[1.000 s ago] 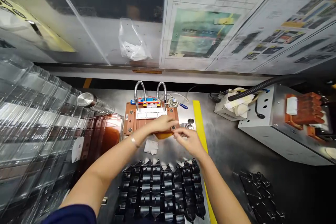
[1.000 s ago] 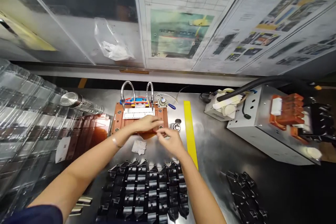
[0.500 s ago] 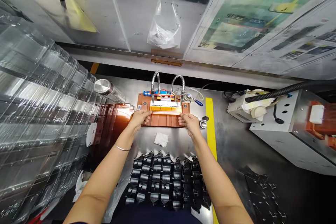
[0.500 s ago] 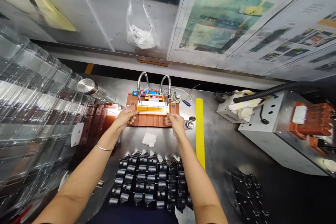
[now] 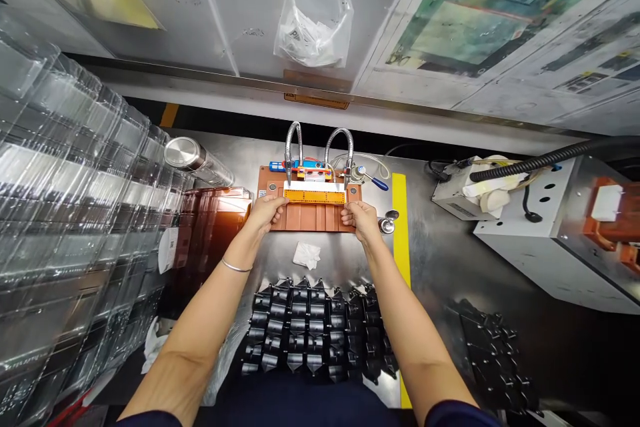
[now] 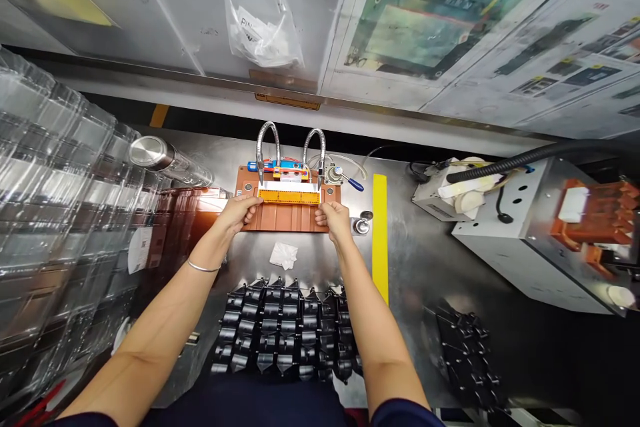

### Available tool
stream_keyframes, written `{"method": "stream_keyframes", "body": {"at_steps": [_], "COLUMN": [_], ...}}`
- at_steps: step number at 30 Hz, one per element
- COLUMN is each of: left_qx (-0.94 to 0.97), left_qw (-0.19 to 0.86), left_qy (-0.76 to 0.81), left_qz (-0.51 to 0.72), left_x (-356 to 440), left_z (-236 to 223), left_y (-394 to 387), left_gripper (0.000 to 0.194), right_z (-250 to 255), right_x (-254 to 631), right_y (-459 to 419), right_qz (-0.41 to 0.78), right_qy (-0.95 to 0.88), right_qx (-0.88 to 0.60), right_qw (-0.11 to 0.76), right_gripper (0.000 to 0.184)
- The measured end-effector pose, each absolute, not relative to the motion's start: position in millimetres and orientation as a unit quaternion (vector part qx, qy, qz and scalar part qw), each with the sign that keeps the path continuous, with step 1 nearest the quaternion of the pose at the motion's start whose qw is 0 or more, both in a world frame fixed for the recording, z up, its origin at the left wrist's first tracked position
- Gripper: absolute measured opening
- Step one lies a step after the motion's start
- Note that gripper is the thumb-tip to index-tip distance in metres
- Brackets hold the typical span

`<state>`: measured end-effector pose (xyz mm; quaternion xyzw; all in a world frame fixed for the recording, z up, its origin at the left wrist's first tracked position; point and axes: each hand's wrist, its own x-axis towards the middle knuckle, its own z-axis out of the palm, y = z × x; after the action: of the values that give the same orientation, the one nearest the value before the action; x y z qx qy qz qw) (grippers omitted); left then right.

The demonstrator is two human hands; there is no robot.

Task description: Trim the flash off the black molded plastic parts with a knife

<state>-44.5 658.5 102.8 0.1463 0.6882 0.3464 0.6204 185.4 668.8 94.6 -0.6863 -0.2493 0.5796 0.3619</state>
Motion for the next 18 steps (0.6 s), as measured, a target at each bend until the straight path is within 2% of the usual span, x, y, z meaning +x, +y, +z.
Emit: {"method": "stream_keyframes", "body": {"at_steps": [9,18], "left_qx": [0.146,0.157], "left_qw": [0.622,0.611], "left_qy": [0.688,0.699], "left_qz": [0.343,0.338], "left_x": [-43.8,-41.2], "left_z": [107.7,107.0], "left_y": [658.7,658.4], "left_gripper": [0.021,0.024], "right_z": [101.5,101.0], "right_x": [183.4,181.8], "right_y": [670.7,670.3], "right_qz": [0.582,0.573], "right_qy": [-0.235,-0.229], "right_qx": [-0.695,-0.706], "right_qw": [0.350,0.348], "right_gripper": [0.009,0.013]}}
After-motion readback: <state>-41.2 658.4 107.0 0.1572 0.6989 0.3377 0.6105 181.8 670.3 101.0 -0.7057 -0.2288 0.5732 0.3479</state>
